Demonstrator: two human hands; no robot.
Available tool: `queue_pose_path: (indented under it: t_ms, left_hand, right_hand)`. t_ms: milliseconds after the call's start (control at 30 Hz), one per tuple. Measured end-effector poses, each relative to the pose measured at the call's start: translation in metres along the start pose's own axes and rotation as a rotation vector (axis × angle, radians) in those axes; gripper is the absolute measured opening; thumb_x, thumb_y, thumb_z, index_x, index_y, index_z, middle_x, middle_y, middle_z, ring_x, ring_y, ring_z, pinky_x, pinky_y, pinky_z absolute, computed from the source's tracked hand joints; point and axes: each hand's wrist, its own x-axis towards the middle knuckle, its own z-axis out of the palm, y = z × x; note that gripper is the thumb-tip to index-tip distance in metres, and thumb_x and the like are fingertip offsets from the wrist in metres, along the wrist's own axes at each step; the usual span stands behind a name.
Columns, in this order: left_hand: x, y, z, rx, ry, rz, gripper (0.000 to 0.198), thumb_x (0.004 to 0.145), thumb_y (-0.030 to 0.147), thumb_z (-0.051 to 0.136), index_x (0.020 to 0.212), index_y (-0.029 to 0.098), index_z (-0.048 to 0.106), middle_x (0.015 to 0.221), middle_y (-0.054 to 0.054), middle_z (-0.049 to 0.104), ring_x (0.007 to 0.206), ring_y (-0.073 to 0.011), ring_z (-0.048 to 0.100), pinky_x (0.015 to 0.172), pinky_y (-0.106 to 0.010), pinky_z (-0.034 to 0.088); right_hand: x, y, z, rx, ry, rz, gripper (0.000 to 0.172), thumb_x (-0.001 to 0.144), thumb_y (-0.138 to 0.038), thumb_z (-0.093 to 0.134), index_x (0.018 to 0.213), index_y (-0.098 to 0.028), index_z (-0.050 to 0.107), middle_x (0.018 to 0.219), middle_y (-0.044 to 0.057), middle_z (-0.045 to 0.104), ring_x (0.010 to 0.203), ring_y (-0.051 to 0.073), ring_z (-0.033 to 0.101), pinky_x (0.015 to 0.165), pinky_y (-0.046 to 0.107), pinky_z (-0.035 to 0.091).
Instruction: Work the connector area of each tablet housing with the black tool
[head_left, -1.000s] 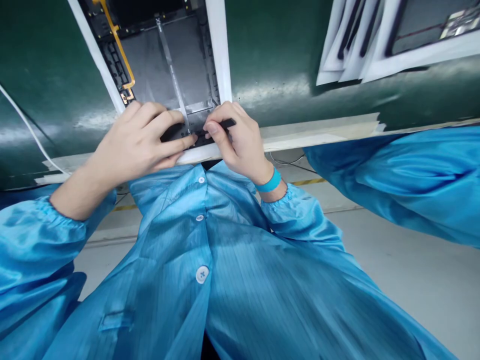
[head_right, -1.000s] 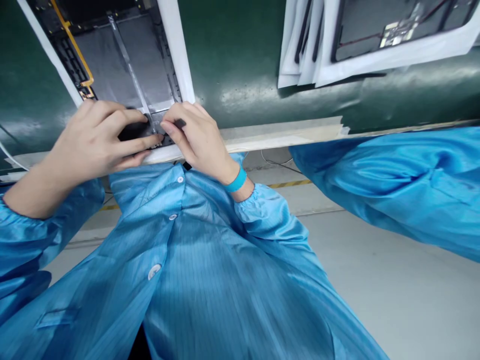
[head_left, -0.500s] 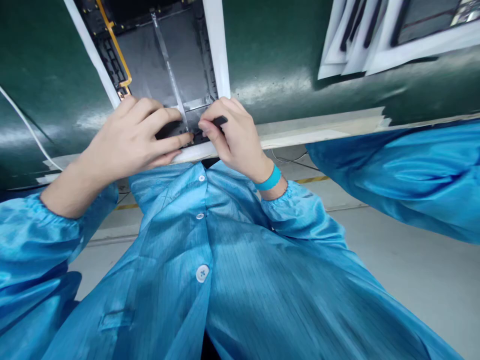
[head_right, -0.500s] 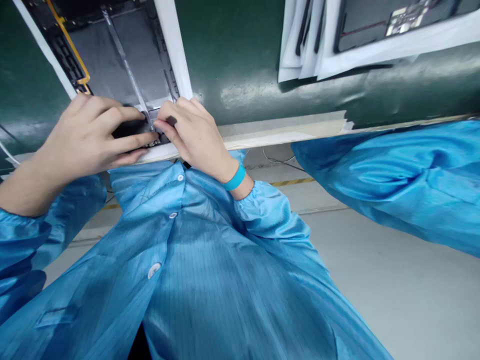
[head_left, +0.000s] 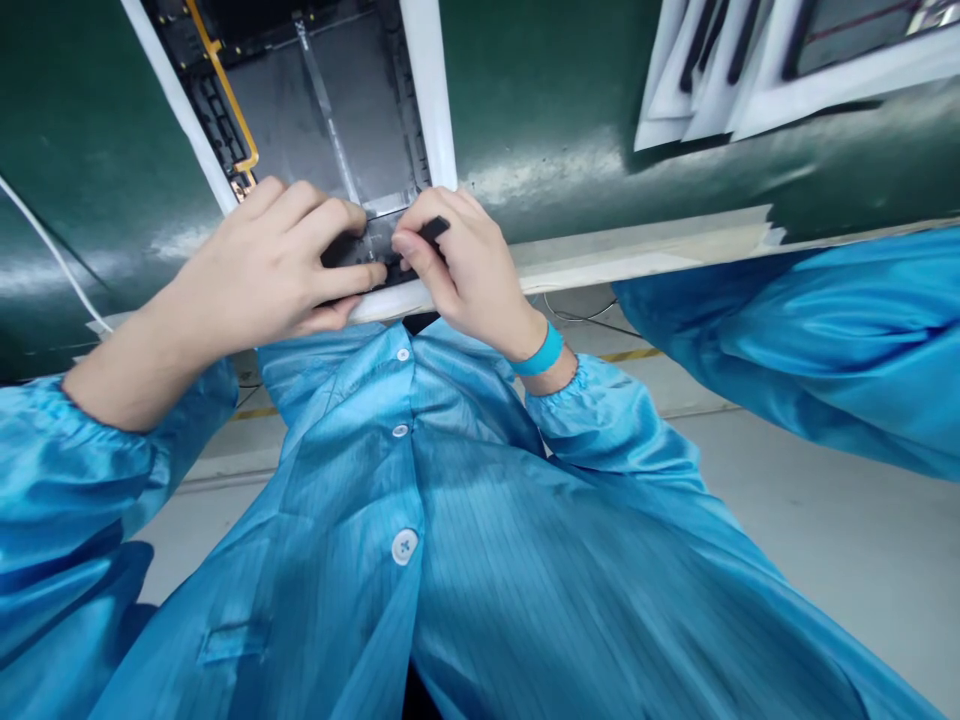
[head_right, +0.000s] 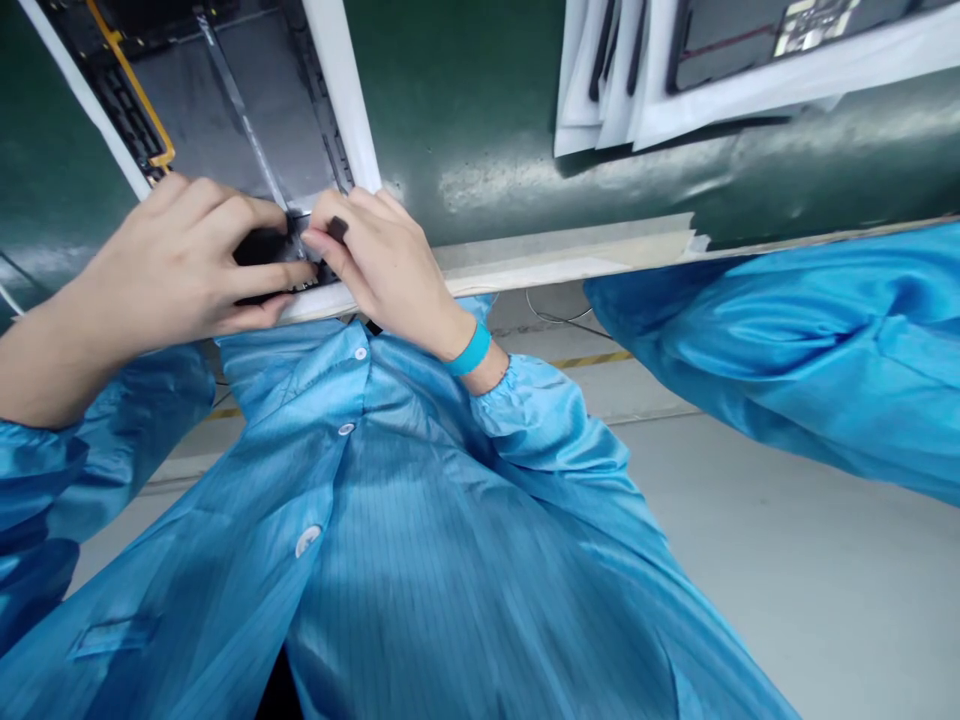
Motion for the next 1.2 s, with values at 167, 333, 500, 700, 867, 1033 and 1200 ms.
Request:
queue_pose_path:
  t_ms: [167,333,500,700,867,1033,1200]
  left_hand:
    - [-0.004,-0.003,0.010,-0.019,0.084,-0.033,0.049,0.113,0.061,0.057,0.127,0.022,0.082,0.145,-0.014,0.065,0.147,-0.0445,0.057,0.132,-0.080,0.038]
    - [-0.008,-0.003,0.020,-0.066,0.121,-0.058,0.052,0.113,0.061,0.057,0.135,0.020,0.081,0.143,-0.013,0.066,0.153,-0.0445,0.054,0.135,-0.076,0.039]
    - [-0.006,-0.003,0.020,-0.057,0.092,-0.060,0.060,0.114,0.066,0.055,0.143,0.019,0.078,0.143,-0.013,0.068,0.155,-0.0460,0.055,0.134,-0.080,0.037]
    - [-0.003,-0.001,0.019,-0.193,0.140,-0.118,0.067,0.107,0.079,0.061,0.135,0.021,0.081,0.143,-0.013,0.069,0.158,-0.0441,0.055,0.140,-0.077,0.031]
    - [-0.003,-0.005,0.024,-0.233,0.171,-0.097,0.069,0.102,0.081,0.069,0.134,0.021,0.080,0.140,-0.013,0.071,0.156,-0.0446,0.058,0.141,-0.078,0.027]
    - [-0.002,-0.004,0.021,-0.095,0.145,-0.002,0.068,0.112,0.076,0.054,0.144,0.020,0.076,0.134,-0.012,0.069,0.153,-0.0443,0.058,0.135,-0.078,0.037]
    - [0.000,0.001,0.014,0.135,0.088,0.065,0.056,0.118,0.062,0.049,0.152,0.024,0.071,0.127,-0.016,0.071,0.145,-0.0424,0.061,0.128,-0.067,0.046]
  right_hand:
    - [0.003,0.002,-0.002,-0.039,-0.037,-0.033,0.062,0.125,-0.057,0.012,0.113,-0.023,0.062,0.106,0.007,0.073,0.104,0.023,0.067,0.101,0.043,0.051]
    - [0.006,0.001,-0.008,-0.103,-0.030,0.022,0.068,0.123,-0.061,0.009,0.110,-0.025,0.064,0.107,0.008,0.074,0.106,0.027,0.068,0.104,0.049,0.051]
    - [0.004,-0.002,-0.012,-0.116,-0.004,0.070,0.068,0.122,-0.062,0.007,0.110,-0.026,0.063,0.109,0.009,0.076,0.109,0.027,0.070,0.106,0.050,0.051]
    - [0.001,0.000,-0.011,-0.087,0.073,0.110,0.064,0.122,-0.062,0.011,0.106,-0.026,0.061,0.106,0.009,0.075,0.107,0.027,0.070,0.106,0.052,0.051]
    - [-0.001,-0.001,-0.010,-0.001,0.129,0.195,0.055,0.122,-0.063,0.021,0.104,-0.029,0.060,0.109,0.007,0.073,0.108,0.027,0.071,0.112,0.050,0.051]
    - [0.000,0.000,-0.010,-0.017,0.252,0.212,0.051,0.124,-0.058,0.022,0.099,-0.029,0.055,0.104,0.007,0.075,0.098,0.027,0.071,0.104,0.048,0.053]
    - [-0.001,0.004,-0.013,-0.028,0.267,0.189,0.053,0.123,-0.062,0.022,0.097,-0.030,0.055,0.099,0.006,0.072,0.096,0.025,0.070,0.100,0.043,0.055]
